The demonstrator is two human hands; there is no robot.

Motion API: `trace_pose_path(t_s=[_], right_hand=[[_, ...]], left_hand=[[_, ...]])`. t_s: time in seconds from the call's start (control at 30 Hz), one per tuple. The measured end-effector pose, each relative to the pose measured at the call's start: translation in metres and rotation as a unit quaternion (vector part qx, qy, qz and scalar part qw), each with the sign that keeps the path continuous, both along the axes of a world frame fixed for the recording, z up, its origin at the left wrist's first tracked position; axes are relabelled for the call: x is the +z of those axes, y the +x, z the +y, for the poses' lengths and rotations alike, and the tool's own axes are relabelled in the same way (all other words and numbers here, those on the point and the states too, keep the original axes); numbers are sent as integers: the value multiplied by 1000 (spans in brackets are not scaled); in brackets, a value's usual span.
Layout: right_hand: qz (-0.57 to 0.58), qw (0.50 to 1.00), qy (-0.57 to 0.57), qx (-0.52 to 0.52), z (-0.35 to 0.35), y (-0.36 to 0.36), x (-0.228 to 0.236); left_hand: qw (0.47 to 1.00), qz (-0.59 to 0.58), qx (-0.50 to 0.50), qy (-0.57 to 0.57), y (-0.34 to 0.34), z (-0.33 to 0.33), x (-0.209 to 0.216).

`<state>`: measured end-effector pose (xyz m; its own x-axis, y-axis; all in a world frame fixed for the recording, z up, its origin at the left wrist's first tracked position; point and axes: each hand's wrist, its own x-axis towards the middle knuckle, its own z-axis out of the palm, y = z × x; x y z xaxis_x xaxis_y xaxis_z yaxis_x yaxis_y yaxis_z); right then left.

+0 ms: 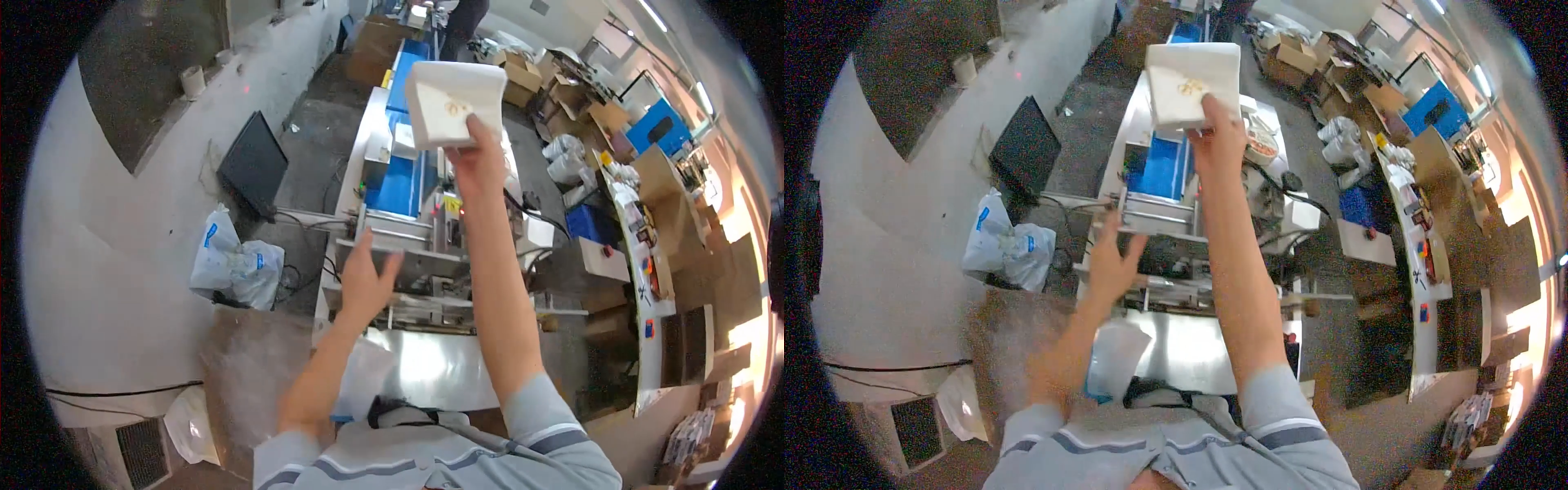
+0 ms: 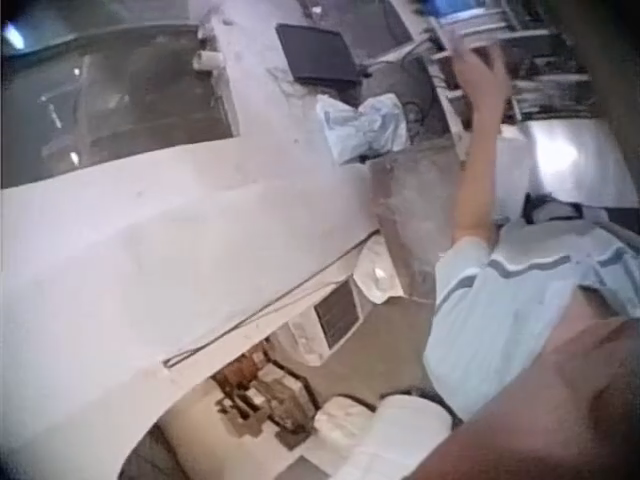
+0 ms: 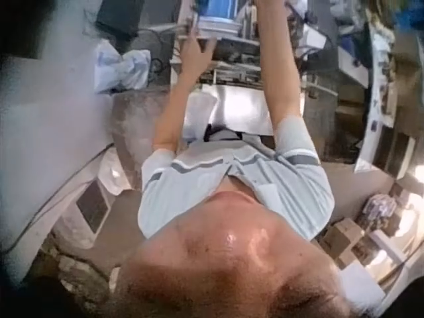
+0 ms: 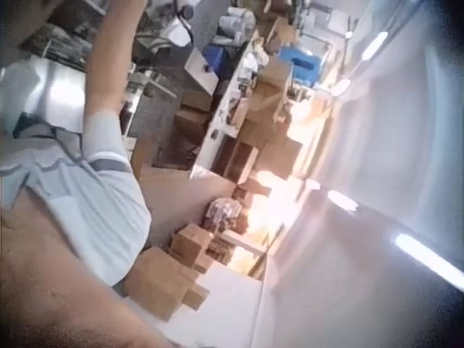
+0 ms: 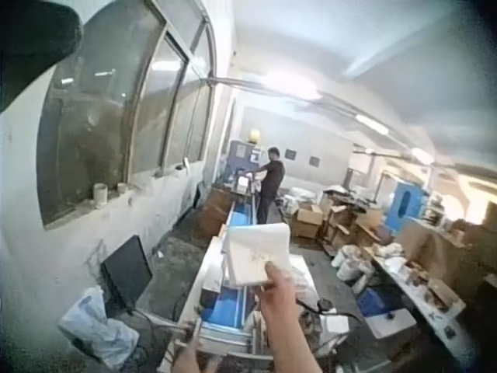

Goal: Wrapping small white boxes in plastic film using a heat-sealing machine and packing them into shipping cartons.

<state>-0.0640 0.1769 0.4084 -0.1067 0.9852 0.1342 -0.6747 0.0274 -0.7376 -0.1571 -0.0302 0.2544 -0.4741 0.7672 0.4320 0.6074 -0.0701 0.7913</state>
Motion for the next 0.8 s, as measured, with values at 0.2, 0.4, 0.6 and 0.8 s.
trace_pose_path(t_s=[0.2,0.4,0.6,0.8], right_hand=[[14,997,-64,-30,205,-45,-144],[5,981,-194,-8,298,-66,-322],[48,974,-217,-38,312,-91,-430],[-8,945,-320,-64,287,-85,-461]], left_hand=[[991,112,-11,-75,9,21,-8],[980,151,-13,-128,-3,32,-9],[976,171,-13,-137,-6,47,-11],[977,168,-23,-132,-6,44,-15]])
